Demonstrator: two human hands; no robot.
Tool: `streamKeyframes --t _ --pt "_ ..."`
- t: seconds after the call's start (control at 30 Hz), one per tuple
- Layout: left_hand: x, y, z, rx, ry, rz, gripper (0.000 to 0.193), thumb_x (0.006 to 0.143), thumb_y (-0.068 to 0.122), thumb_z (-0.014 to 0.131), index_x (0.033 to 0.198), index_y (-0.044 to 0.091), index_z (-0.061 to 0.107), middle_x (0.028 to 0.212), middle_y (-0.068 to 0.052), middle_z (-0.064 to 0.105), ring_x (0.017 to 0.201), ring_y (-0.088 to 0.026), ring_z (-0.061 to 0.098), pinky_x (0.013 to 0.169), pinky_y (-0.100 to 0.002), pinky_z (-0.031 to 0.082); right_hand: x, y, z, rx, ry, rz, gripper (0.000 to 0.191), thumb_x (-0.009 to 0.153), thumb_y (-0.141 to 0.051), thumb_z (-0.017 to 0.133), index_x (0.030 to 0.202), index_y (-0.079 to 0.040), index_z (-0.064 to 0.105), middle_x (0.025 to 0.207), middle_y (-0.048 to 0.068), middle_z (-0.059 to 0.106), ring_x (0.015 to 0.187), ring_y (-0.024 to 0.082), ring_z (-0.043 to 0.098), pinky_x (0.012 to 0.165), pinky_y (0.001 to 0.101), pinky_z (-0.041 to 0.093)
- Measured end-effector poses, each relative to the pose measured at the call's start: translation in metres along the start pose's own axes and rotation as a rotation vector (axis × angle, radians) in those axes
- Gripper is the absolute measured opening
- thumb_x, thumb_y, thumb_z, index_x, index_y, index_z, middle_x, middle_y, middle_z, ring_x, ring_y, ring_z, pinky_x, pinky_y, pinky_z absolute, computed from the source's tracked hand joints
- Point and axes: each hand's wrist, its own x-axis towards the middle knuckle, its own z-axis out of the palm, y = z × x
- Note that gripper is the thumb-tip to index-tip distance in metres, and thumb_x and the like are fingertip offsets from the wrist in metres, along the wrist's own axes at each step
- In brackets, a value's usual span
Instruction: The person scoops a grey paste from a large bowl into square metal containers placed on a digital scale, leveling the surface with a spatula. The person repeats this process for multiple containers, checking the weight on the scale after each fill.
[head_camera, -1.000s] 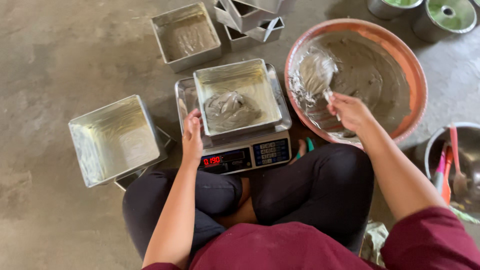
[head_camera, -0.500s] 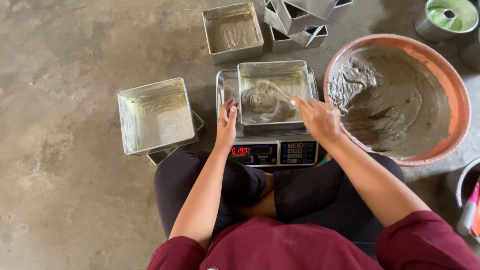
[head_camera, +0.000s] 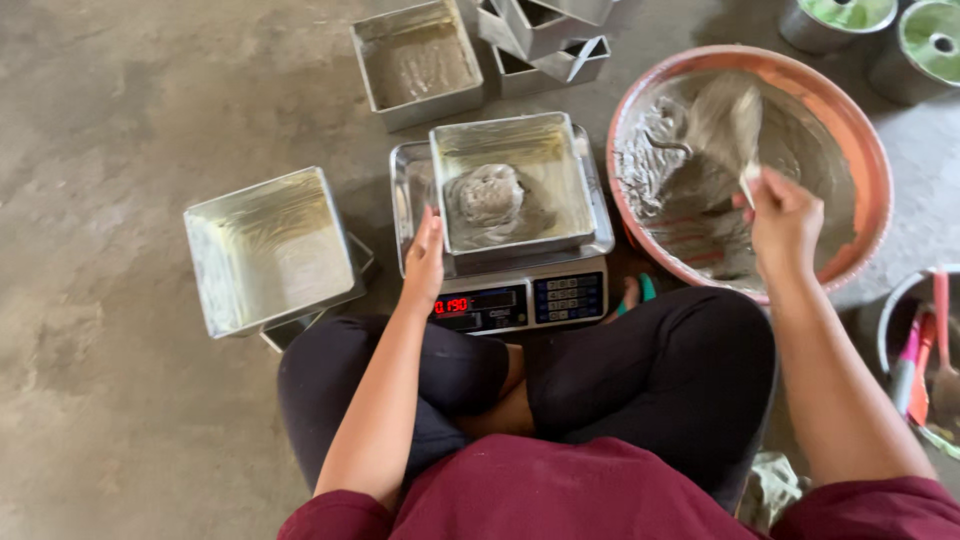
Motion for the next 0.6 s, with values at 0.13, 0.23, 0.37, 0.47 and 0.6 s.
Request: streamKeyframes --t 0.13,0.23,0.37,0.47,0.6 --pt "0.005 -0.007 -0.007 -0.042 -0.044 0.06 0.078 0.104 0.052 0.049 0.16 0.002 0.028 0.164 -0.012 0.038 0.15 -0.02 0.036 0.122 -0.031 0.025 -0.009 0.062 -0.026 -1.227 -0.613 -0.09 0.022 0.097 -0.031 0.065 0.107 -0.024 0.083 0.106 0.013 0.077 0.098 0.031 0.072 0.089 0.0461 0.054" --pt "0.003 -0.008 -0.012 -0.077 -0.033 0.038 0.078 0.104 0.05 0.049 0.161 0.001 0.026 0.163 -0.013 0.041 0.148 -0.02 0.039 0.121 -0.031 0.026 0.002 0.103 -0.045 -1.18 -0.36 -0.043 0.023 0.098 -0.025 0.062 0.11 -0.021 0.081 0.108 0.015 0.077 0.1 0.034 0.071 0.095 0.0549 0.045" --pt "0.0 -0.002 -0.016 -0.066 0.008 0.014 0.079 0.105 0.051 0.047 0.161 0.0 0.024 0.161 -0.013 0.043 0.143 -0.021 0.045 0.118 -0.032 0.033 0.032 0.125 -0.048 -1.286 -0.035 0.04 0.025 0.1 -0.017 0.057 0.113 -0.016 0.078 0.111 0.017 0.076 0.103 0.039 0.07 0.103 0.0667 0.034" --pt "-0.003 0.001 -0.018 -0.077 0.004 0.038 0.08 0.104 0.051 0.047 0.161 0.001 0.021 0.163 -0.012 0.038 0.143 -0.022 0.045 0.118 -0.033 0.036 0.027 0.122 -0.015 -1.055 -0.183 -0.002 0.038 0.096 -0.012 0.055 0.123 -0.025 0.078 0.116 0.016 0.075 0.11 0.037 0.069 0.114 0.0744 0.016" --pt "-0.004 0.004 -0.019 0.003 0.002 0.038 0.082 0.105 0.054 0.045 0.162 0.0 0.018 0.164 -0.013 0.039 0.144 -0.023 0.045 0.118 -0.033 0.035 0.031 0.095 0.016 -1.016 -0.662 -0.083 0.034 0.1 -0.02 0.052 0.117 -0.033 0.078 0.114 0.008 0.077 0.106 0.029 0.07 0.117 0.0679 0.013"
